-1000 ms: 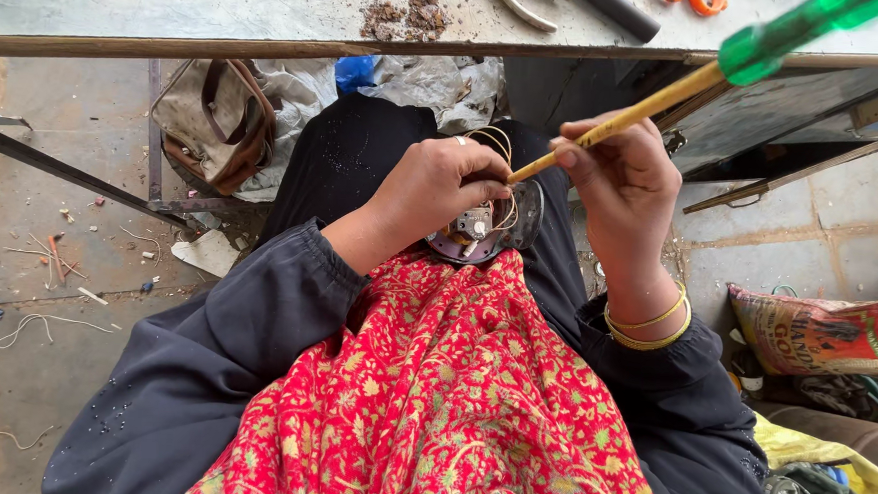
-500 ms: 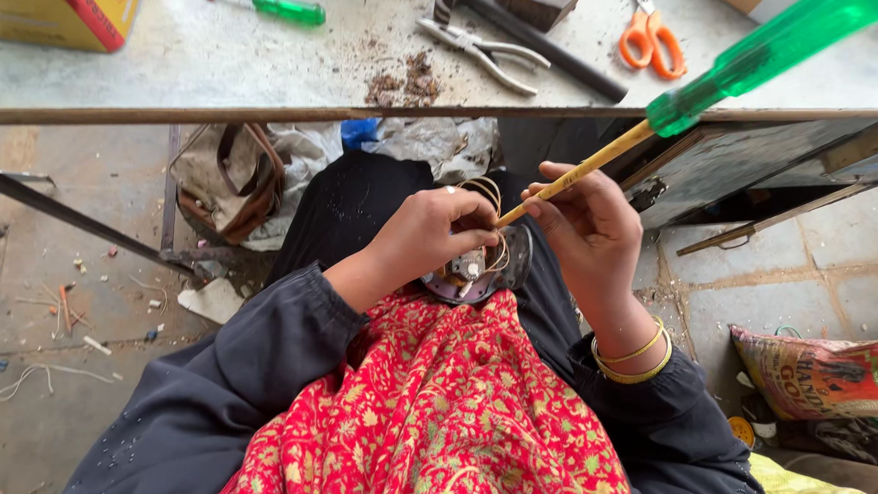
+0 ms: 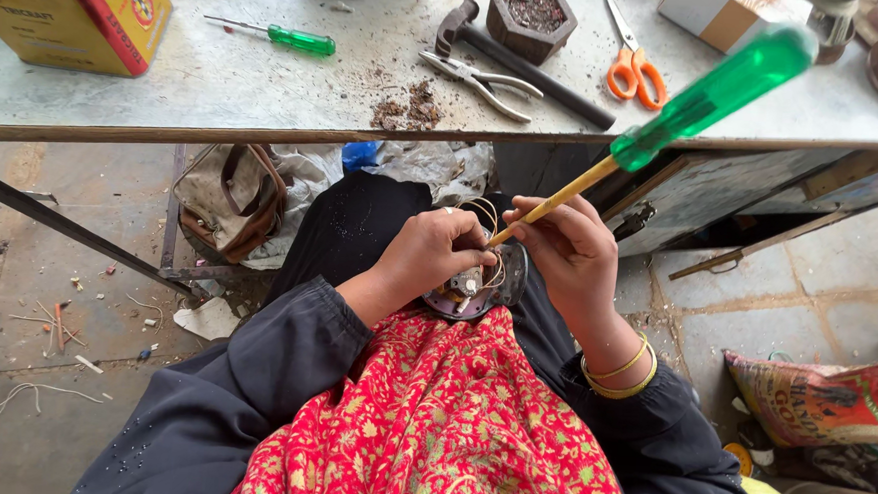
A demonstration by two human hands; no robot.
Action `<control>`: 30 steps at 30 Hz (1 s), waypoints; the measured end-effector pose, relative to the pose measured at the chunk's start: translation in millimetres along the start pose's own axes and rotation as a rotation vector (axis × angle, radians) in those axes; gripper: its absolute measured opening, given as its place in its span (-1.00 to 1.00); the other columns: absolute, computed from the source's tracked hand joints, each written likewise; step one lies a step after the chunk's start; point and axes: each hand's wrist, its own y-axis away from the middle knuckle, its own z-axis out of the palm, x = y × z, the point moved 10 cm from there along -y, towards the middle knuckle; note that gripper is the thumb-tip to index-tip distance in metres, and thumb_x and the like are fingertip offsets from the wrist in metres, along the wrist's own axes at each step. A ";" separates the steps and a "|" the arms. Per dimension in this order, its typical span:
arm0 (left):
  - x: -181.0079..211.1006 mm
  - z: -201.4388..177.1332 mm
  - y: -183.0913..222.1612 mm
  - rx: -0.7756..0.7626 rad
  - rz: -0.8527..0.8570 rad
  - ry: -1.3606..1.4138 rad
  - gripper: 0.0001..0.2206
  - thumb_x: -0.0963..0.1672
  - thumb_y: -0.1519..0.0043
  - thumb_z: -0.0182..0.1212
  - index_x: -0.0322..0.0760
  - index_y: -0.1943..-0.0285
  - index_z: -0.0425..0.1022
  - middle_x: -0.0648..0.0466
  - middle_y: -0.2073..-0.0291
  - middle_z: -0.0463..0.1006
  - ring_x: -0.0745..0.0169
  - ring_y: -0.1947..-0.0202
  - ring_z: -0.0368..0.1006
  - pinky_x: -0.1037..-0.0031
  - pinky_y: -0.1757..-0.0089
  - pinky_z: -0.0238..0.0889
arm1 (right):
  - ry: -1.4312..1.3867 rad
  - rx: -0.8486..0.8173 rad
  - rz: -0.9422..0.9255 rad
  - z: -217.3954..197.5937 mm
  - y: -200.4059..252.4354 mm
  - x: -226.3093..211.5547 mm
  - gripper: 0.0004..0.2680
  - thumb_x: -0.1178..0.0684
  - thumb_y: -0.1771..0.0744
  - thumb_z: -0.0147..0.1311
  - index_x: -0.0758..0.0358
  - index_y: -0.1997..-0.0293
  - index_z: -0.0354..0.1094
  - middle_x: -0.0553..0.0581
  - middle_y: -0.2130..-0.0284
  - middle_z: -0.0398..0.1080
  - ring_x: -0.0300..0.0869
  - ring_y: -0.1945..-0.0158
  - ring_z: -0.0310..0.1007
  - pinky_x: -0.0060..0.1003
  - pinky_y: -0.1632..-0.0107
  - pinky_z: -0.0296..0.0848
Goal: The person sits on the floor and repairs a small electrical component, likely a fan capacitor, using a screwdriver and pliers. They adjust internal wires and connections while holding the component on their lap.
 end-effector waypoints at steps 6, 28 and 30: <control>-5.0 4.4 -1.4 -0.066 0.127 -0.171 -0.77 -0.10 -0.01 0.47 -0.24 0.20 0.66 0.01 0.30 0.61 0.01 0.23 0.57 0.32 0.19 0.41 | -0.101 -0.011 0.055 -2.2 -3.6 8.7 -0.79 0.33 -0.42 -0.01 0.46 -0.21 0.28 0.15 0.01 0.44 -0.12 -0.15 0.54 -0.27 -0.20 0.55; -9.0 8.4 2.1 -0.019 0.188 -0.314 -0.83 -0.07 -0.09 0.40 -0.26 0.34 0.63 0.01 0.36 0.57 -0.02 0.28 0.55 0.26 0.20 0.41 | -0.230 0.258 -0.052 -87.6 -9.1 -42.4 -0.82 0.28 -0.46 0.00 0.46 -0.23 0.27 0.23 0.02 0.47 -0.02 -0.10 0.58 -0.19 -0.20 0.61; -8.1 6.9 1.7 -0.024 0.187 -0.311 -0.82 -0.06 -0.07 0.41 -0.25 0.31 0.65 0.00 0.35 0.57 -0.03 0.28 0.55 0.25 0.20 0.41 | -0.220 0.258 -0.058 -88.8 -9.2 -42.1 -0.82 0.29 -0.47 0.00 0.47 -0.22 0.27 0.23 0.01 0.47 -0.01 -0.11 0.58 -0.18 -0.20 0.60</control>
